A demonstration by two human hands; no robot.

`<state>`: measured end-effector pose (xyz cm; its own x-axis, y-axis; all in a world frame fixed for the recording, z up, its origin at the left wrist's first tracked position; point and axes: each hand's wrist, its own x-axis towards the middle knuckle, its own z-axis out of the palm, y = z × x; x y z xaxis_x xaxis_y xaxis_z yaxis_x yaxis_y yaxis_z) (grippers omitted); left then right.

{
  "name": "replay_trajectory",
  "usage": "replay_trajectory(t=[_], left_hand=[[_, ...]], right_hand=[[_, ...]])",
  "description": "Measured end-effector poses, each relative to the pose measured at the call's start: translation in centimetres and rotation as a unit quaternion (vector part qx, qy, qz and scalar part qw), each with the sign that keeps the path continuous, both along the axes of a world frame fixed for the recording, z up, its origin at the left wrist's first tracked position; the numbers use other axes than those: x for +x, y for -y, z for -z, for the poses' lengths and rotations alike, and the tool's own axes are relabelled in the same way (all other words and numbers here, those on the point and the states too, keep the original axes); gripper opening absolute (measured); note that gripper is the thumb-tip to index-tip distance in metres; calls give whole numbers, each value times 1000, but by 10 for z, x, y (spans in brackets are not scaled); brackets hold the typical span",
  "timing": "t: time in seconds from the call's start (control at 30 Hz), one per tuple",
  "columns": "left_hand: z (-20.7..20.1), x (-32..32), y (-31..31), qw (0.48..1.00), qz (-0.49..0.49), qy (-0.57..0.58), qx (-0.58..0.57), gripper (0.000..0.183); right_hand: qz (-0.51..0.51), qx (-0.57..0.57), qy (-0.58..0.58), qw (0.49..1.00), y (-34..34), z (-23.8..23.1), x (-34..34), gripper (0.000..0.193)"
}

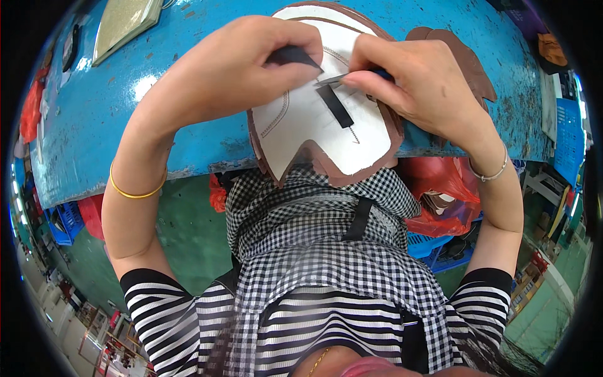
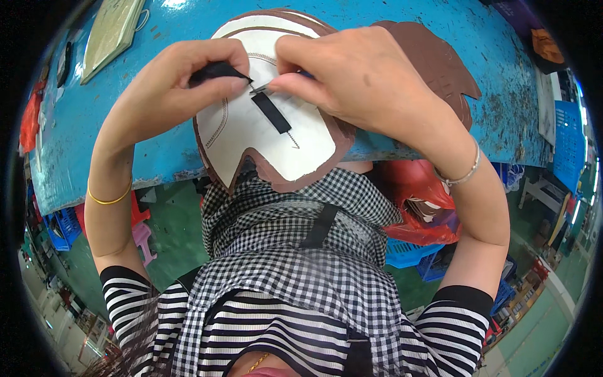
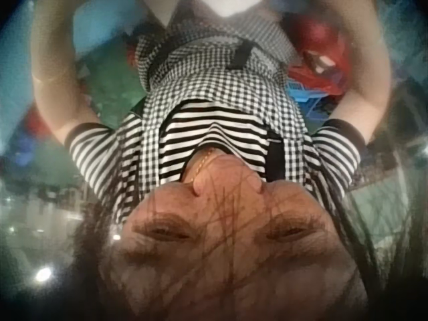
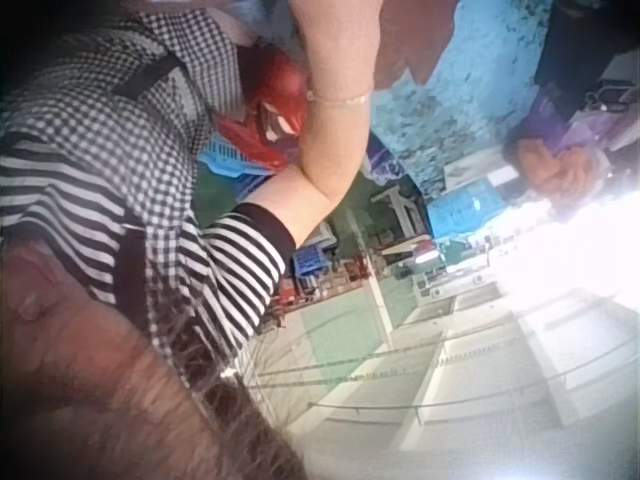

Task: Manual assembly and alignment of leather or synthetic shoe upper components using alignment marks and small hand tools.

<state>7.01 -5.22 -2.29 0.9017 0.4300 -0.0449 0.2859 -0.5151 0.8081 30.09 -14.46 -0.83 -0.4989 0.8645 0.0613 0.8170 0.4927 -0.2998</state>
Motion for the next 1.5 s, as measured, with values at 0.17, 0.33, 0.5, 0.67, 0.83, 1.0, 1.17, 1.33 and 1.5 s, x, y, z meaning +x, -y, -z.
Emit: replay_trajectory(t=[0.17,0.33,0.5,0.67,0.83,1.0,1.17,1.33,1.5], left_hand=[[-2,-30,-14,989,-131,29,-69,16],[-10,-37,-20,982,-145,119,-23,19],[-33,-35,-14,981,-159,107,-28,21],[-38,-30,-10,988,-107,92,-69,14],[-34,2,-4,997,-20,15,-78,12],[-25,24,-13,994,82,-51,-50,13],[-13,36,-16,989,114,-87,-30,13],[-13,37,-17,984,153,-61,-67,13],[-10,38,-15,987,144,-51,-40,12]], right_hand=[[-6,44,-94,995,29,-15,-15,22],[9,162,72,984,59,13,-62,24],[40,126,-86,987,40,15,-44,22],[333,-172,-657,655,50,15,21,34],[369,-105,-721,577,100,6,70,43],[539,52,-439,717,116,11,154,29],[468,-2,-454,758,101,-1,90,17],[318,-101,-423,843,82,0,57,18],[212,-143,-360,898,59,-2,33,10]])
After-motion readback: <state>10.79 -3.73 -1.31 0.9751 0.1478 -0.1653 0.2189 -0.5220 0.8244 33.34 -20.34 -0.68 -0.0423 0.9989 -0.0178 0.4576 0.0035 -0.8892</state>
